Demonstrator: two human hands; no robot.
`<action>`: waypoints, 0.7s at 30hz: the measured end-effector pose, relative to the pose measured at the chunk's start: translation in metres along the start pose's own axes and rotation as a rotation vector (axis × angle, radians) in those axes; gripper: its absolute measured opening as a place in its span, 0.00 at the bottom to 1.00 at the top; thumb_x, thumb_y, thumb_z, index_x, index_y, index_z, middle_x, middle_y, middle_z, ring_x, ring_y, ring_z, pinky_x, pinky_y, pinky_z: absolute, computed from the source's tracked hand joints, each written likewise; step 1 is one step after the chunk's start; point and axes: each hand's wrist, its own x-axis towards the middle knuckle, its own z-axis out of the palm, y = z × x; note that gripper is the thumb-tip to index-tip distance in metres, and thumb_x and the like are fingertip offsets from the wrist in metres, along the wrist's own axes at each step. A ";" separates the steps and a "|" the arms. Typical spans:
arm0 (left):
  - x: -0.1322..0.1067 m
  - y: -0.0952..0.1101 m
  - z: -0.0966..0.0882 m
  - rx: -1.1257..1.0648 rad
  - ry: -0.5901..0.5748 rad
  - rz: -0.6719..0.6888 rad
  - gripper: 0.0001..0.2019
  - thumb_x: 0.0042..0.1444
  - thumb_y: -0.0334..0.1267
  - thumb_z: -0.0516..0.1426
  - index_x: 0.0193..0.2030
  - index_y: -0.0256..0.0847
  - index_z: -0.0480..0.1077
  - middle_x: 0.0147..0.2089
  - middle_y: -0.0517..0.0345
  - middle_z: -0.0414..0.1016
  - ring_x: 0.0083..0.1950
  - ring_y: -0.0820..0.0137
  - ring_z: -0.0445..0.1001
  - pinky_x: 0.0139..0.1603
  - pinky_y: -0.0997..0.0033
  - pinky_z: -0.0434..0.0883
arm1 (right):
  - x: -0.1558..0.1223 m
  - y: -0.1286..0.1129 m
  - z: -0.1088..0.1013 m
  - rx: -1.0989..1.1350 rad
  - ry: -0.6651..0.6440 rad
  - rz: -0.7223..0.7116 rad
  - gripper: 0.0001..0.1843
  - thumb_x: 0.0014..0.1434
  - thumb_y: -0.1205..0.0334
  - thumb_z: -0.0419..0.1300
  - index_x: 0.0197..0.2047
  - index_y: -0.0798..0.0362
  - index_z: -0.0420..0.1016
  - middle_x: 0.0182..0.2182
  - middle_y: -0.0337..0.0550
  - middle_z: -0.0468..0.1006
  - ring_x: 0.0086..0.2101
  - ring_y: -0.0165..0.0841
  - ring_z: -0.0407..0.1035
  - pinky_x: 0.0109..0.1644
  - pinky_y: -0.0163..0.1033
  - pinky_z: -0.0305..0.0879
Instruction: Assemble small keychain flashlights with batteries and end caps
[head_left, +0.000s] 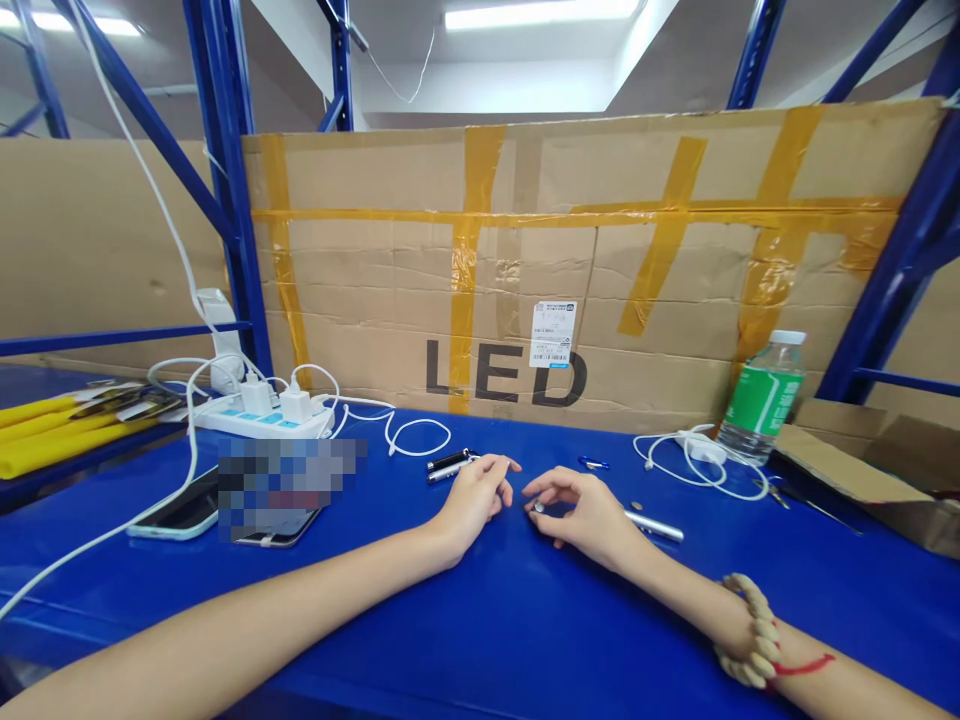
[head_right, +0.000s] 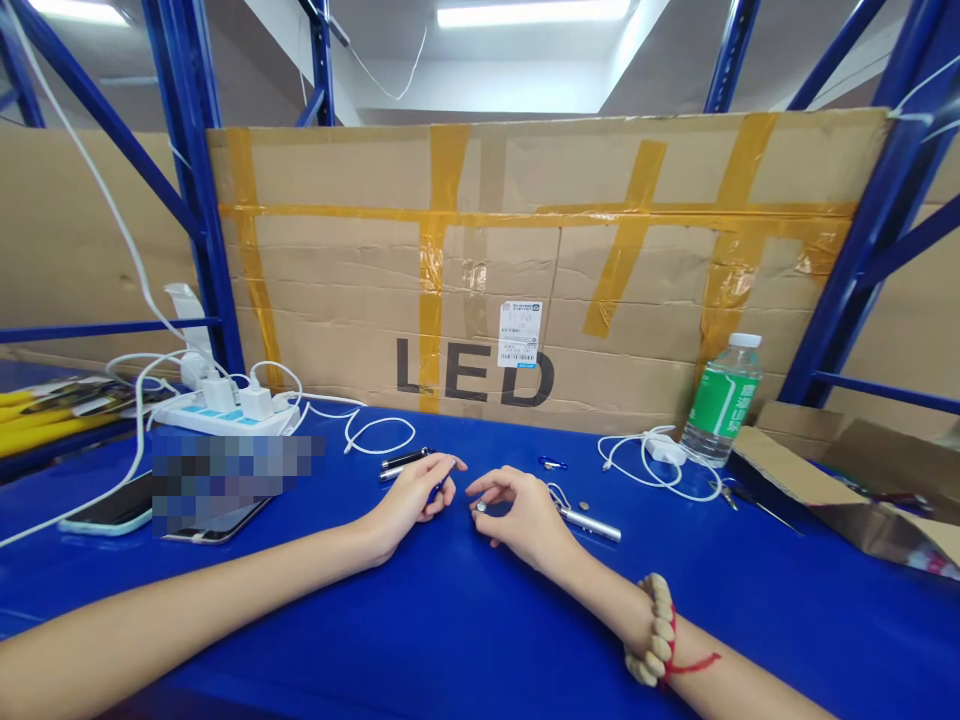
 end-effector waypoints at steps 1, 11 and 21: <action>0.000 0.000 0.000 0.002 0.001 0.000 0.12 0.58 0.41 0.46 0.38 0.34 0.64 0.19 0.66 0.59 0.16 0.81 0.49 0.19 0.78 0.45 | 0.000 0.000 0.000 0.001 0.007 -0.006 0.13 0.41 0.67 0.59 0.35 0.57 0.73 0.27 0.41 0.73 0.27 0.31 0.70 0.18 0.31 0.70; 0.002 0.002 0.000 0.011 0.013 -0.010 0.13 0.56 0.44 0.47 0.37 0.35 0.64 0.19 0.66 0.59 0.16 0.81 0.50 0.19 0.78 0.45 | 0.001 0.002 0.001 0.021 -0.003 -0.052 0.16 0.44 0.59 0.62 0.37 0.56 0.74 0.34 0.47 0.75 0.34 0.36 0.71 0.15 0.28 0.68; 0.004 -0.003 -0.002 0.020 -0.017 0.012 0.14 0.55 0.44 0.47 0.37 0.35 0.64 0.19 0.66 0.59 0.16 0.81 0.50 0.19 0.77 0.45 | 0.003 0.007 -0.002 -0.029 0.038 -0.090 0.15 0.48 0.61 0.59 0.41 0.55 0.74 0.39 0.47 0.75 0.39 0.37 0.70 0.19 0.31 0.71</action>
